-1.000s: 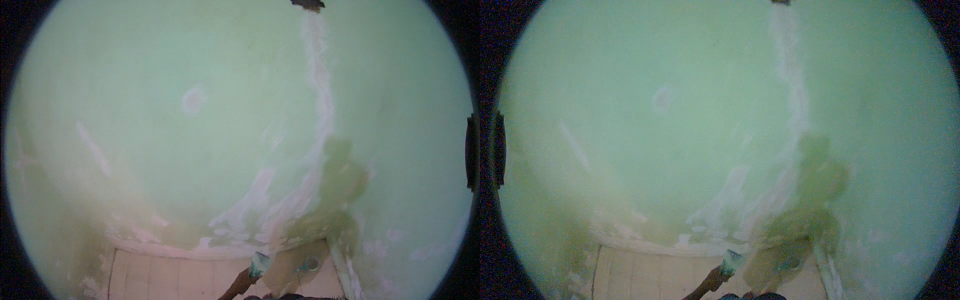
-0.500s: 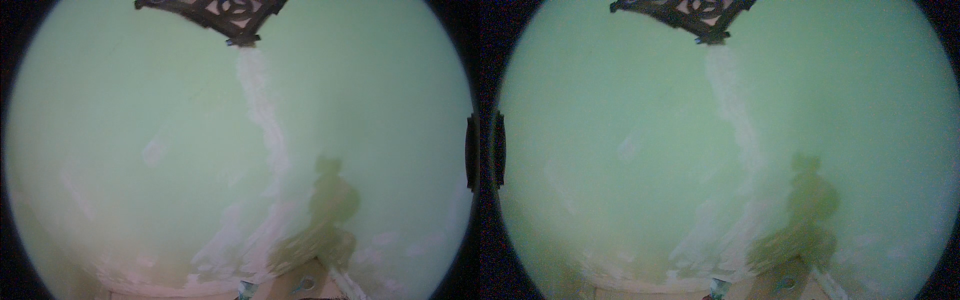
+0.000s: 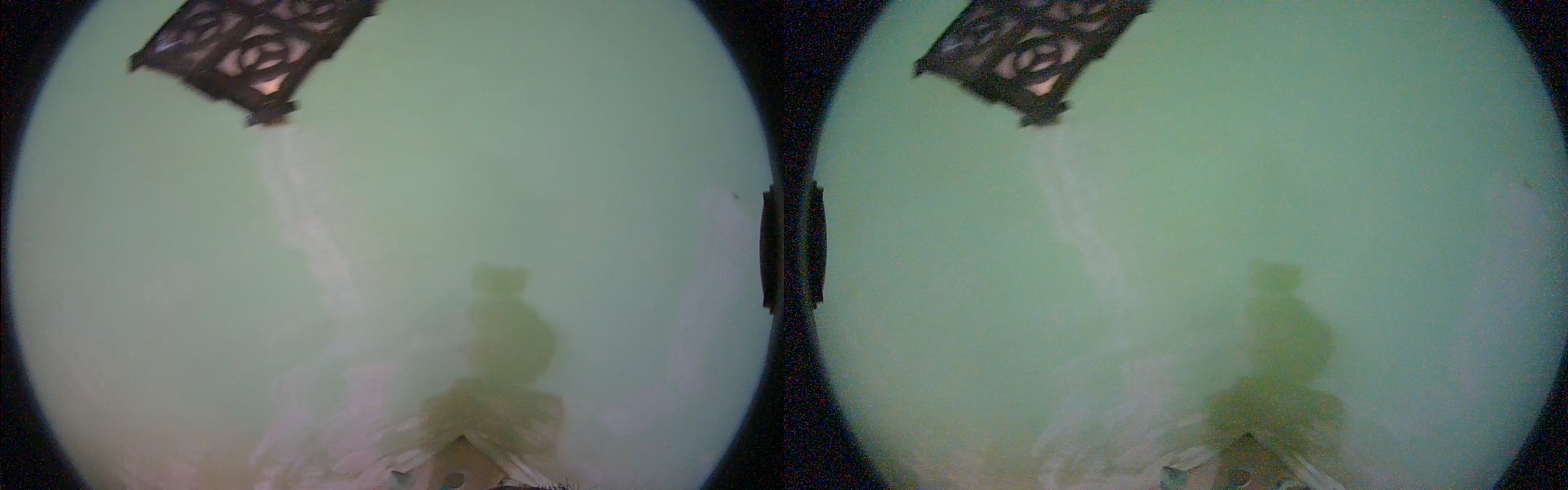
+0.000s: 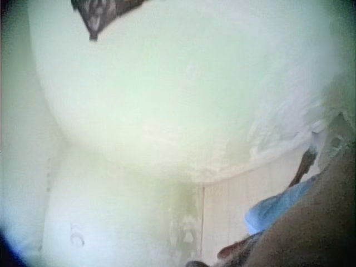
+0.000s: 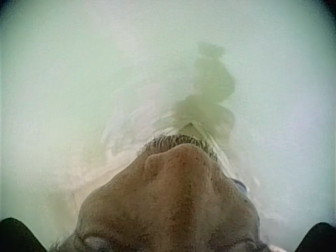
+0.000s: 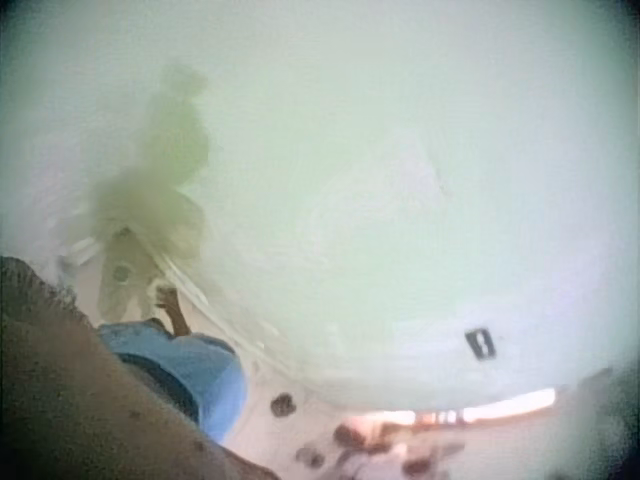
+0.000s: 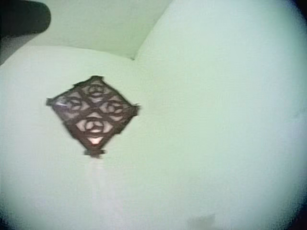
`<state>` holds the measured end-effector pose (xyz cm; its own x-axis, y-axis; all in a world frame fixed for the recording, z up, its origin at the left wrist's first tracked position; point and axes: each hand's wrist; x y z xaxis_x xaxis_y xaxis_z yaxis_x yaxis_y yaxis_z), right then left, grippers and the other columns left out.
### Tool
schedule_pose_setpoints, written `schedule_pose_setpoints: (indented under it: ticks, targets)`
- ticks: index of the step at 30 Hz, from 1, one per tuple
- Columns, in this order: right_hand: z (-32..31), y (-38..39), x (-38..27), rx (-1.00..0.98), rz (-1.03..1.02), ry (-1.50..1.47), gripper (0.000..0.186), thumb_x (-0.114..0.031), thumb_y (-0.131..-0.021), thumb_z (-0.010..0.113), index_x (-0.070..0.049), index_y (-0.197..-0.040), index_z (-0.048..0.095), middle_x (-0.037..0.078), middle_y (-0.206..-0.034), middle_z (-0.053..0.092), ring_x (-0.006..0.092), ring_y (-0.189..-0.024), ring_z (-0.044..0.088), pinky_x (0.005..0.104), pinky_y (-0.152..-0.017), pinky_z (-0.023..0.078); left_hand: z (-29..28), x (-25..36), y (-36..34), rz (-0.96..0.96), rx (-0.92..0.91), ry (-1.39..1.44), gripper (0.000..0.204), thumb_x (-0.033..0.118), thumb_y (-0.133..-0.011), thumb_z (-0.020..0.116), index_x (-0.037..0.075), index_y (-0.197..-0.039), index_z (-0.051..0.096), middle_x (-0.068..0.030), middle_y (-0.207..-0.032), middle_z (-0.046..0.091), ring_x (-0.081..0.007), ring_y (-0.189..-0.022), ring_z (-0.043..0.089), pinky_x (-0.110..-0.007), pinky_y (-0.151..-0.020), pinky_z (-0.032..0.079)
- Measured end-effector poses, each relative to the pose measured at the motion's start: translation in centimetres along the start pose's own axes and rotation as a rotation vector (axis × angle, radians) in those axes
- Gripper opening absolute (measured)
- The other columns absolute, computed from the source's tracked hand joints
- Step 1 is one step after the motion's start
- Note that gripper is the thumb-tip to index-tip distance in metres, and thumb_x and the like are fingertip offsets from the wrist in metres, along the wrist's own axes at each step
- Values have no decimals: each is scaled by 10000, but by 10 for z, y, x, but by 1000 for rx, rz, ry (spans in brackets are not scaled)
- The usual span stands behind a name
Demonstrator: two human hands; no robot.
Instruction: The person applies white putty to a green wall using two scrapers, gathering material from a blue bucket and spreading it over damaged areas of the wall.
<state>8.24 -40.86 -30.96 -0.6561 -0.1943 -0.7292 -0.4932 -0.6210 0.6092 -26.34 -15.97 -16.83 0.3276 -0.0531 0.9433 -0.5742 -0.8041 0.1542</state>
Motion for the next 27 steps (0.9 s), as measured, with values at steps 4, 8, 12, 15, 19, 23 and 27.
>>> schedule_pose_setpoints:
  ticks: [4,8,12,15,19,23,27]
  targets:
    - [17,-2,-25,13,-4,64,350,-299,-877,491,-102,-1163,533,64,-1007,573,223,-881,571,416,-674,513,9,74,-32,-176,-105,28,389,396,-840,540,128,-1118,586,-99,-955,613,-180,-785,583,-412,-787,457]
    - [20,10,-39,56,-30,52,335,-294,-873,496,-99,-1142,536,64,-986,572,220,-865,569,412,-666,508,28,115,-74,-124,-226,-14,383,386,-842,537,121,-1114,581,-103,-953,612,-185,-786,584,-411,-784,457]
    - [17,30,-42,94,-38,24,320,-289,-869,501,-96,-1121,538,65,-964,571,217,-848,566,407,-658,504,48,140,-89,-94,-327,-55,377,377,-843,534,113,-1111,575,-107,-950,611,-190,-787,584,-409,-781,457]
    - [20,40,-43,118,-46,9,308,-285,-866,505,-94,-1105,540,65,-948,570,215,-836,564,404,-652,500,53,151,-92,-82,-380,-75,373,370,-845,532,108,-1108,571,-110,-948,611,-194,-788,585,-408,-779,457]
    - [22,56,-40,159,-56,-9,294,-280,-862,510,-91,-1084,542,66,-926,569,211,-819,562,400,-644,496,59,155,-95,-61,-451,-91,368,360,-847,529,100,-1104,566,-114,-946,610,-199,-789,585,-406,-776,458]
    - [23,67,-39,195,-78,-20,279,-274,-858,514,-88,-1063,544,66,-904,568,208,-803,559,395,-636,491,63,159,-97,-32,-509,-102,362,351,-849,526,93,-1101,561,-118,-943,609,-204,-790,586,-404,-773,458]
    - [26,83,-36,236,-101,-19,265,-269,-854,519,-85,-1042,547,67,-883,567,205,-786,557,391,-628,487,69,163,-98,11,-573,-101,357,341,-850,522,86,-1097,555,-121,-941,609,-209,-792,587,-403,-770,458]
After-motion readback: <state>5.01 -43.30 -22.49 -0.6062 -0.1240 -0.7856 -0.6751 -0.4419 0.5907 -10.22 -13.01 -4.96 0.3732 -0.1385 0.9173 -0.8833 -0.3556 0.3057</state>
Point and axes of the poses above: each hand's wrist, its own y-axis away from the middle knuckle, its own z-axis out of the palm, x = y × z
